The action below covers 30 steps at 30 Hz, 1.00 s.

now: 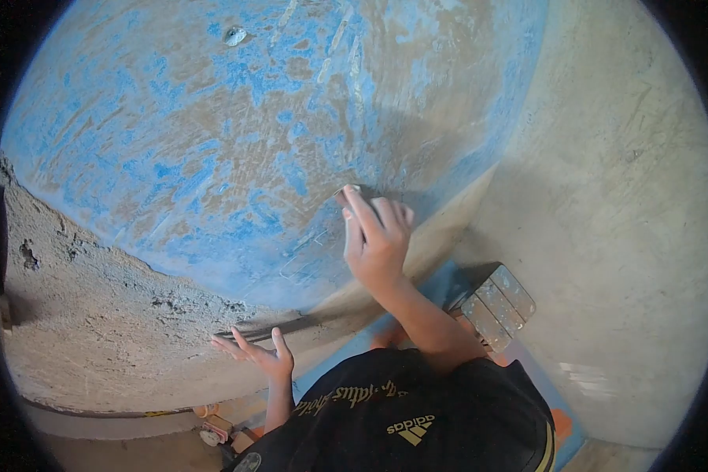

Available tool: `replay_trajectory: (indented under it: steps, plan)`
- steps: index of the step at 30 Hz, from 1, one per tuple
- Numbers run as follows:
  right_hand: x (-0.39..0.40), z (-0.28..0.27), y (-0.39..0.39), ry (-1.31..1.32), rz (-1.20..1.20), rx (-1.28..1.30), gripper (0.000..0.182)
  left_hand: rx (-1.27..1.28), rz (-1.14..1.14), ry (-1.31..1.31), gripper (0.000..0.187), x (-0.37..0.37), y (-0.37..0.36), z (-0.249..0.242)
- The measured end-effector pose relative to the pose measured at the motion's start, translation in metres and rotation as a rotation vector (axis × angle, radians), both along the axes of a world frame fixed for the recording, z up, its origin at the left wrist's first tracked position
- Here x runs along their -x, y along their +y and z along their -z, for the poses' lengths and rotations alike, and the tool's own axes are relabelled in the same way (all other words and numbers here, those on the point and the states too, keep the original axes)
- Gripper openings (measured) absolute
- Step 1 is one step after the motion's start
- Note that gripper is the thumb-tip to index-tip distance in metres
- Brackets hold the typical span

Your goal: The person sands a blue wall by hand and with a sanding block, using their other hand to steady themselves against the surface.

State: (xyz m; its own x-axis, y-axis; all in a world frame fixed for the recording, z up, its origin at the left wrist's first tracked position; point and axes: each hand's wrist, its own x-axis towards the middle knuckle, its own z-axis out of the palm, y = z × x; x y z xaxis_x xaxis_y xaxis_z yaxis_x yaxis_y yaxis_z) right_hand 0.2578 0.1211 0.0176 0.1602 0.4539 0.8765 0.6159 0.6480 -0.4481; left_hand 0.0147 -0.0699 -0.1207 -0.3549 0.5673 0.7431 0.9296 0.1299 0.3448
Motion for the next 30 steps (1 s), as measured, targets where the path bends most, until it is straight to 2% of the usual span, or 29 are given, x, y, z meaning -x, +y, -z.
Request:
replay_trajectory:
  steps: [4, 7, 12, 15, 19, 20, 23, 27, 30]
  plan:
    - [0.001, -0.001, -0.010, -0.135, -0.070, -0.026, 0.038, -0.010, 0.002, -0.015, 0.093, -0.003, 0.001, 0.001]
    - [-0.007, 0.001, 0.006, -0.010, 0.027, 0.007, 0.040, -0.007, -0.004, -0.023, 0.093, -0.004, 0.001, -0.001]
    - [-0.001, 0.001, -0.004, -0.128, -0.087, -0.057, 0.040, 0.006, -0.015, -0.017, 0.093, -0.007, 0.002, -0.002]
    - [-0.002, 0.002, 0.001, -0.009, -0.013, 0.001, 0.040, 0.015, -0.025, -0.027, 0.093, -0.006, 0.002, -0.006]
    - [0.007, 0.003, -0.009, -0.068, -0.122, -0.051, 0.037, 0.011, -0.024, -0.019, 0.093, -0.009, 0.002, -0.007]
    - [0.000, 0.004, -0.005, -0.123, -0.069, -0.063, 0.039, 0.012, -0.026, -0.019, 0.093, -0.008, 0.003, -0.007]
    - [0.001, 0.008, 0.003, 0.014, -0.016, -0.025, 0.041, 0.019, -0.033, -0.016, 0.093, -0.005, 0.001, -0.004]
    - [0.008, 0.007, -0.009, -0.065, -0.123, -0.058, 0.038, 0.015, -0.017, -0.012, 0.092, -0.009, 0.001, -0.004]
    - [0.003, 0.013, 0.001, 0.004, -0.042, -0.024, 0.037, 0.014, -0.015, -0.019, 0.091, -0.007, -0.001, -0.007]
